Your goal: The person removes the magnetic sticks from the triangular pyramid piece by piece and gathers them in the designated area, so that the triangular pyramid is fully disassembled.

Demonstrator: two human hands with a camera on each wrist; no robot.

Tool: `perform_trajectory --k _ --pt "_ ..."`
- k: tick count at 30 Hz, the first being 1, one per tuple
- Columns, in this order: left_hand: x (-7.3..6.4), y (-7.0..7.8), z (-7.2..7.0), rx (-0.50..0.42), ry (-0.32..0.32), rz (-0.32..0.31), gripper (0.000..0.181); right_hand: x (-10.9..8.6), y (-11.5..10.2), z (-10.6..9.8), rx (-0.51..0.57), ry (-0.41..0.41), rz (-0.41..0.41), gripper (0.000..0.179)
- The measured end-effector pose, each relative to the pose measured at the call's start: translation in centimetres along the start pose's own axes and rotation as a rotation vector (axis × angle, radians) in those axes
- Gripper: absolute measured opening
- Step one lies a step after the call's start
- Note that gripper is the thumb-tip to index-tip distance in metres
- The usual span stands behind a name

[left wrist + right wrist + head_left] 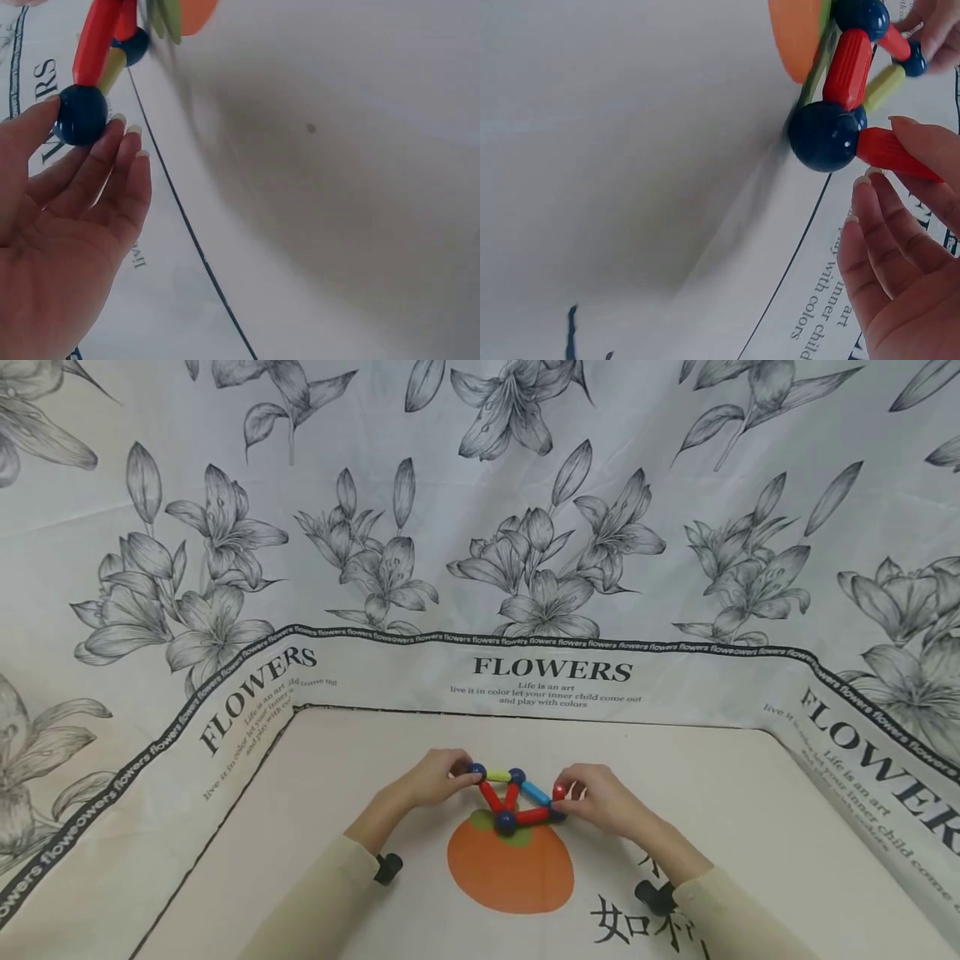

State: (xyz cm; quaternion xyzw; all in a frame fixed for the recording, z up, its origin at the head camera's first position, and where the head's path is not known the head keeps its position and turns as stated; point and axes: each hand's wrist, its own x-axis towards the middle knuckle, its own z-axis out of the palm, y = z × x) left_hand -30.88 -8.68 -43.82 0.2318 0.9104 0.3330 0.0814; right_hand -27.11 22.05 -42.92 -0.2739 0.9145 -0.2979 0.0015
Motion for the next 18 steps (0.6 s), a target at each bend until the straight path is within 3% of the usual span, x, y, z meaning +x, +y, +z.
perform_trajectory --k 12,18 --pt "-1.8 -0.5 0.6 -0.053 -0.092 -0.068 0.023 -1.3 1.8 -1.5 -0.004 -0.032 0.083 0.009" --pt "-1.8 -0.8 1.2 0.004 -0.103 -0.086 0.023 -1.7 3.0 -2.1 0.082 -0.066 0.070 0.012"
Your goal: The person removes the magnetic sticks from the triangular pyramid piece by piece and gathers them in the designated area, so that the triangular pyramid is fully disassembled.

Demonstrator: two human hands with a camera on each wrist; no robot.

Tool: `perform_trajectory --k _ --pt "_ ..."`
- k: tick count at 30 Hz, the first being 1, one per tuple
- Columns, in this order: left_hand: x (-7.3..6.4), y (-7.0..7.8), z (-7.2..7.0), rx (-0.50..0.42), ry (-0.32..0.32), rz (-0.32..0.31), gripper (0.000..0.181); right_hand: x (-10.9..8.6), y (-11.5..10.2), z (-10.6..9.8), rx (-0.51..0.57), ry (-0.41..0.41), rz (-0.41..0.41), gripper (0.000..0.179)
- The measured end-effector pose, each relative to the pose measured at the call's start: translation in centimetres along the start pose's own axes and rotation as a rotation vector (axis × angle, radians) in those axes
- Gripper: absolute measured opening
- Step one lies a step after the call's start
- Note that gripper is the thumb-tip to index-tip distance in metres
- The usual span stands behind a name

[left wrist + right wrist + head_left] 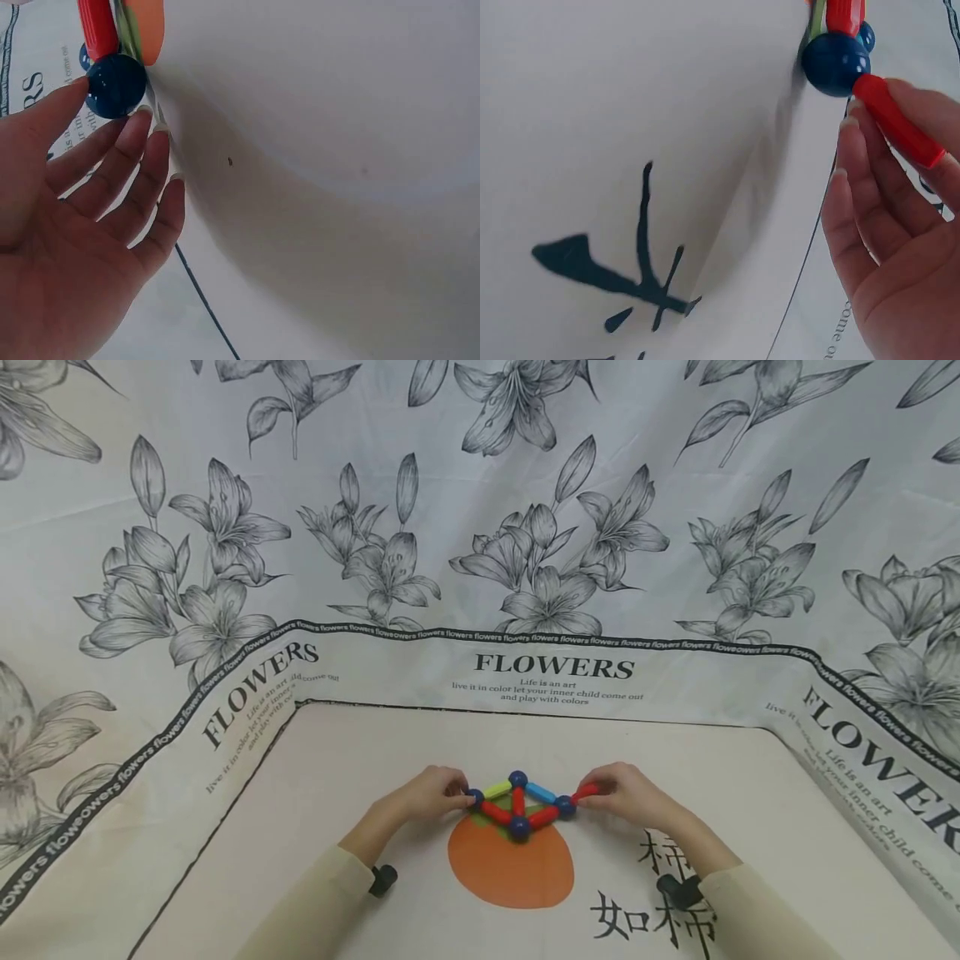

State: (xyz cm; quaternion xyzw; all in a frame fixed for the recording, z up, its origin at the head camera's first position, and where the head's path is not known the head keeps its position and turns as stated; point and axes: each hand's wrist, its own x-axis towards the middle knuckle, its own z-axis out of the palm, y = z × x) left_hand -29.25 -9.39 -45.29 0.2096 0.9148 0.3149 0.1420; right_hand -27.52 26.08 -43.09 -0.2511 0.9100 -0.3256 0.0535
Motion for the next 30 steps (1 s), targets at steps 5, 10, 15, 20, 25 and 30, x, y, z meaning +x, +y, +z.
perform_trajectory --k 5,10,15,20,25,30 --pt "0.1 0.0 0.2 0.010 -0.009 0.008 0.025 -0.3 0.7 -0.4 0.077 -0.052 0.031 0.017" --pt "0.3 0.0 0.4 -0.010 -0.029 -0.003 0.027 -0.5 1.2 -0.6 0.110 -0.078 0.054 0.020" --pt "0.5 0.1 0.5 -0.011 -0.039 -0.026 0.027 -0.6 1.6 -0.8 0.120 -0.085 0.068 0.022" --pt "0.7 0.4 0.4 0.008 -0.043 -0.029 0.028 -0.8 2.1 -0.9 0.113 -0.082 0.080 0.021" --pt "0.6 0.4 0.4 -0.002 -0.063 -0.042 0.028 -0.9 2.5 -0.3 0.068 -0.093 0.088 0.019" --pt "0.5 0.2 0.5 -0.012 -0.063 -0.044 0.028 -0.9 2.3 0.0 0.030 -0.075 0.066 0.019"
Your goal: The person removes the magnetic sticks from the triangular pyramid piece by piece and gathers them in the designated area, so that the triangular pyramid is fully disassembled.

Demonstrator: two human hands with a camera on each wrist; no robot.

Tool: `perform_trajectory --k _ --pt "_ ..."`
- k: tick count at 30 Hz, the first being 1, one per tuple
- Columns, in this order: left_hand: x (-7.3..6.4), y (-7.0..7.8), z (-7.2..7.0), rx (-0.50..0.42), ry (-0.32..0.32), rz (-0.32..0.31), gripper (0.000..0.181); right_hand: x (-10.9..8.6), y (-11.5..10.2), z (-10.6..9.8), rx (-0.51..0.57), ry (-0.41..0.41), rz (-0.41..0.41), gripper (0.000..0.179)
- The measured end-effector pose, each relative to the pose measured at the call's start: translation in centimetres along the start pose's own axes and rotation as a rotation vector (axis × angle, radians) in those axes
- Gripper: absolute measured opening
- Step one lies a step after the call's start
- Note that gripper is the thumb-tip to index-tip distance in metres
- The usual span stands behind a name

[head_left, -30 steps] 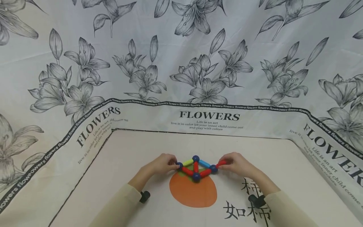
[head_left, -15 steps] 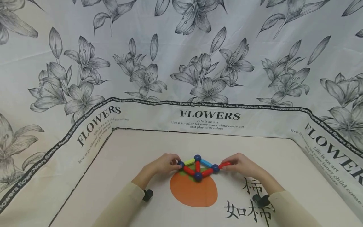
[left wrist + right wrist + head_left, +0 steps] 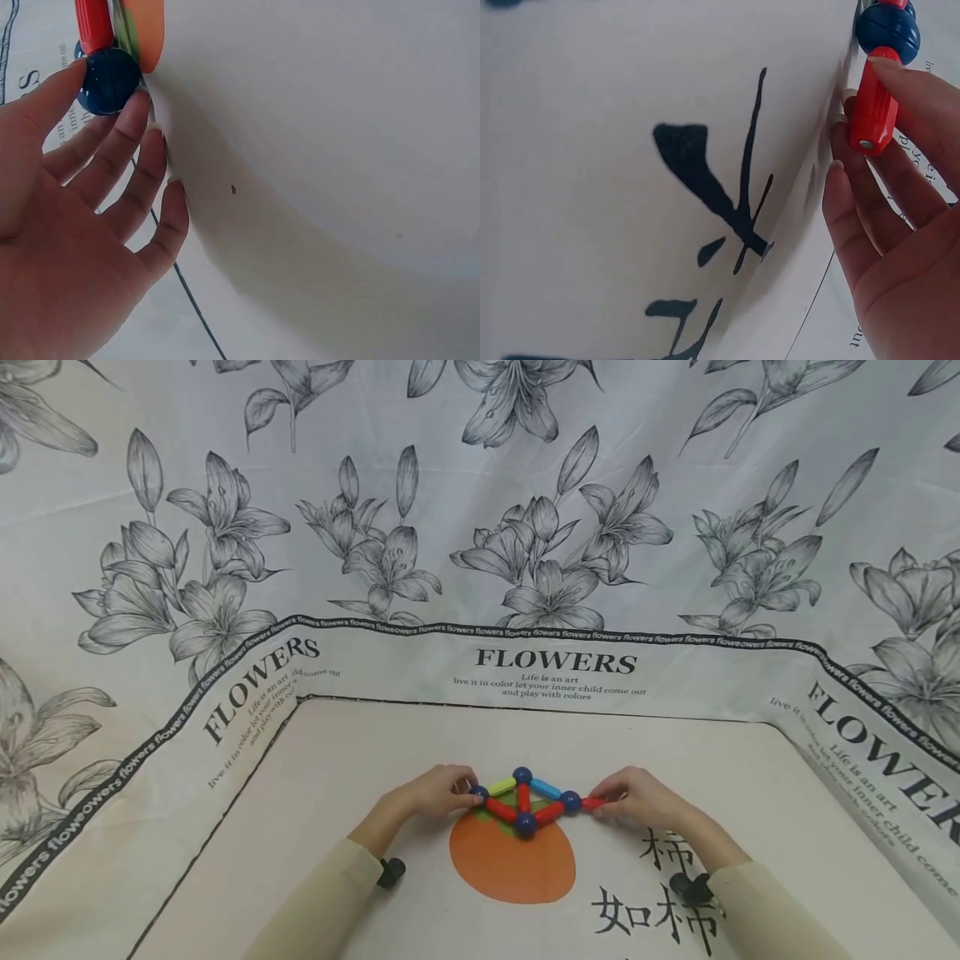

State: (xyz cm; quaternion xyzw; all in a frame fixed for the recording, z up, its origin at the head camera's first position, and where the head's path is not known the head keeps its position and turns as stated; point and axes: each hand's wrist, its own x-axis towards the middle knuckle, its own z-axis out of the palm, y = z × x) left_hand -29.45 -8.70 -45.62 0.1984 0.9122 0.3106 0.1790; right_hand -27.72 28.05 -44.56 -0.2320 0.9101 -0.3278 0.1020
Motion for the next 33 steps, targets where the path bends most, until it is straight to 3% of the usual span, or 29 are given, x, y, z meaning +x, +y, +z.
perform_trajectory --k 13,19,25,33 --pt "-0.1 0.2 -0.1 0.002 0.007 0.033 0.028 0.2 -0.2 0.1 -0.088 0.034 0.007 0.019" --pt "-0.2 0.0 0.0 -0.009 -0.013 0.057 0.029 0.4 -0.8 -0.3 -0.097 0.026 0.000 0.028" --pt "0.0 -0.4 -0.1 -0.012 -0.025 0.076 0.030 0.9 -3.2 -0.5 -0.084 0.032 -0.024 0.036" --pt "0.4 -0.6 0.1 -0.003 -0.025 0.085 0.027 3.3 -6.1 0.9 -0.126 0.029 -0.145 0.034"
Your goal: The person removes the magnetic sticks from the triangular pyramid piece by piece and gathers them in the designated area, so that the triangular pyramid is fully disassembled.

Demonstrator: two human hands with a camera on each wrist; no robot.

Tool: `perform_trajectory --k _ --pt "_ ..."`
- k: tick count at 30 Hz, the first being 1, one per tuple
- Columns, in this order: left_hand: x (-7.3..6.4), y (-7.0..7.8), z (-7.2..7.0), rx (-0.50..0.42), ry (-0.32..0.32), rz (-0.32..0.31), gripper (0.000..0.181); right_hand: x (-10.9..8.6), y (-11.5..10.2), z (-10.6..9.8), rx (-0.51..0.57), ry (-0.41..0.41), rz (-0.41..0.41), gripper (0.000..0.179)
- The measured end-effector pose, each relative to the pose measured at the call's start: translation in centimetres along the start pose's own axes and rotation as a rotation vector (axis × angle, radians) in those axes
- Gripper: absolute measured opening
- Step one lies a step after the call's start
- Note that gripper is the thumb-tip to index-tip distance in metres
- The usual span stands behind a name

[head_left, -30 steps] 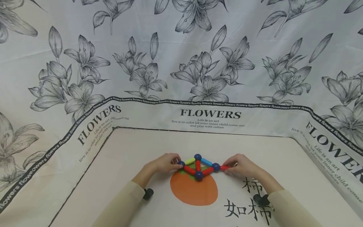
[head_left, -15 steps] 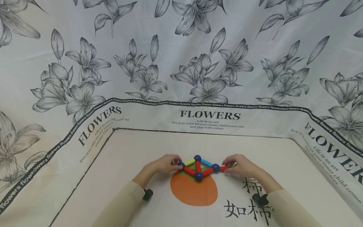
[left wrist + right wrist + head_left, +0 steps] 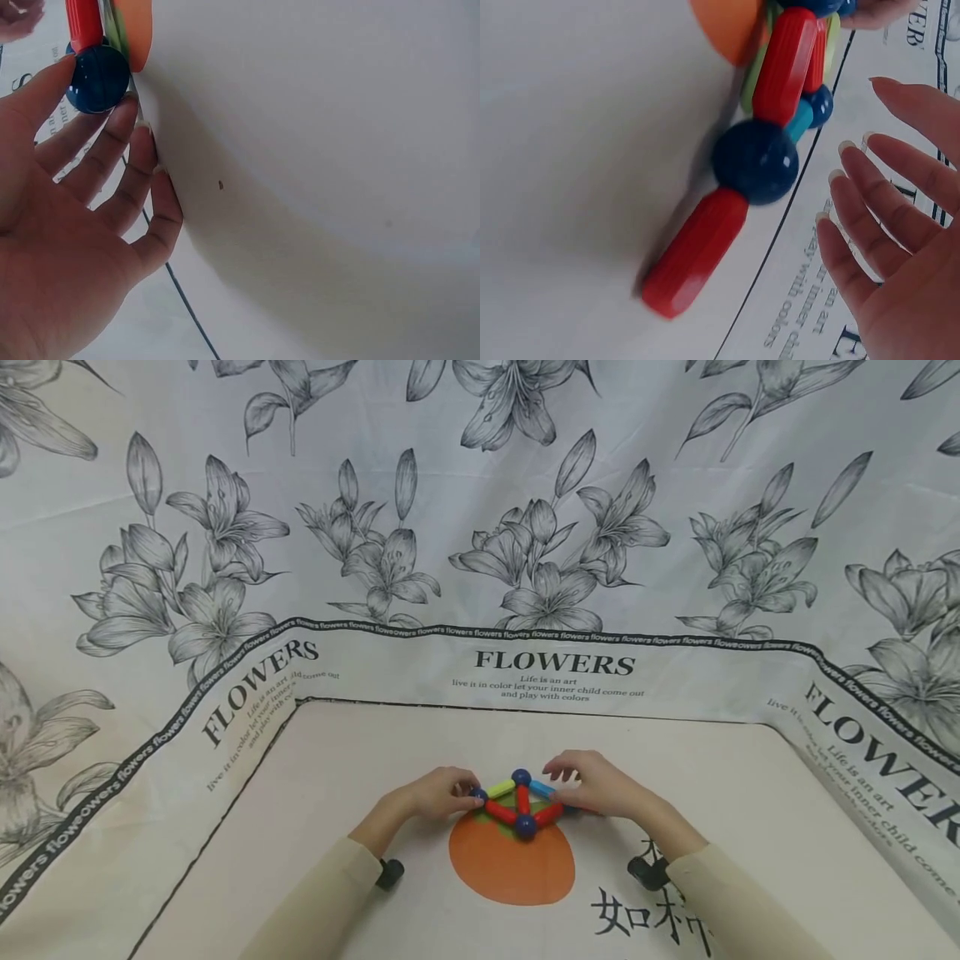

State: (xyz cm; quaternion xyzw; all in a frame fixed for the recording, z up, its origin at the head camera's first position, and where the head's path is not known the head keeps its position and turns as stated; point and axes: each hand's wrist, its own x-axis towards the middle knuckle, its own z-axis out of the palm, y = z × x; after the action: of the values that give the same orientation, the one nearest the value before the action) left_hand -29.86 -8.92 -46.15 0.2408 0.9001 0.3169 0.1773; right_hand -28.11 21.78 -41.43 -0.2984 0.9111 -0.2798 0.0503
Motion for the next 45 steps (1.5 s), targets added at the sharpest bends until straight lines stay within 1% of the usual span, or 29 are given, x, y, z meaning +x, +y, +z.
perform_trajectory --k 6,11,16,19,24,28,32,34,38,41,45 --pt "-0.1 0.4 0.0 -0.013 -0.003 -0.012 0.026 2.1 -1.3 1.6 0.008 0.003 -0.001 0.041" --pt "-0.3 0.6 -0.2 -0.014 -0.004 -0.004 0.025 3.8 -1.8 3.0 -0.008 -0.025 -0.004 0.043" --pt "-0.1 0.6 0.0 -0.003 0.000 0.020 0.024 5.3 -1.6 4.2 -0.044 -0.073 -0.036 0.034" --pt "-0.1 0.6 0.2 -0.003 0.002 0.023 0.023 5.9 -1.6 4.7 -0.012 -0.107 -0.042 0.026" --pt "-0.3 0.6 0.3 -0.017 -0.007 0.012 0.024 6.5 -1.8 5.5 0.010 -0.149 -0.014 0.017" --pt "-0.9 0.5 -0.1 -0.031 0.000 -0.006 0.024 7.1 -2.5 5.8 -0.008 -0.141 0.001 0.013" --pt "-1.5 0.0 -0.4 -0.029 0.015 -0.036 0.021 7.8 -3.2 6.1 -0.008 -0.138 -0.015 0.012" --pt "-1.6 -0.2 -0.5 -0.028 0.013 -0.030 0.020 7.9 -3.2 6.1 -0.014 -0.125 0.007 0.013" --pt "-1.4 0.1 -0.3 -0.057 -0.004 0.004 0.020 7.7 -2.9 6.0 -0.041 -0.100 0.062 0.012" --pt "-1.2 0.3 -0.2 -0.058 0.000 0.015 0.020 7.6 -2.6 5.7 -0.037 -0.098 0.065 0.012" --pt "-0.8 0.2 0.0 -0.035 0.016 0.018 0.021 7.5 -2.4 5.5 -0.013 -0.101 0.052 0.016"
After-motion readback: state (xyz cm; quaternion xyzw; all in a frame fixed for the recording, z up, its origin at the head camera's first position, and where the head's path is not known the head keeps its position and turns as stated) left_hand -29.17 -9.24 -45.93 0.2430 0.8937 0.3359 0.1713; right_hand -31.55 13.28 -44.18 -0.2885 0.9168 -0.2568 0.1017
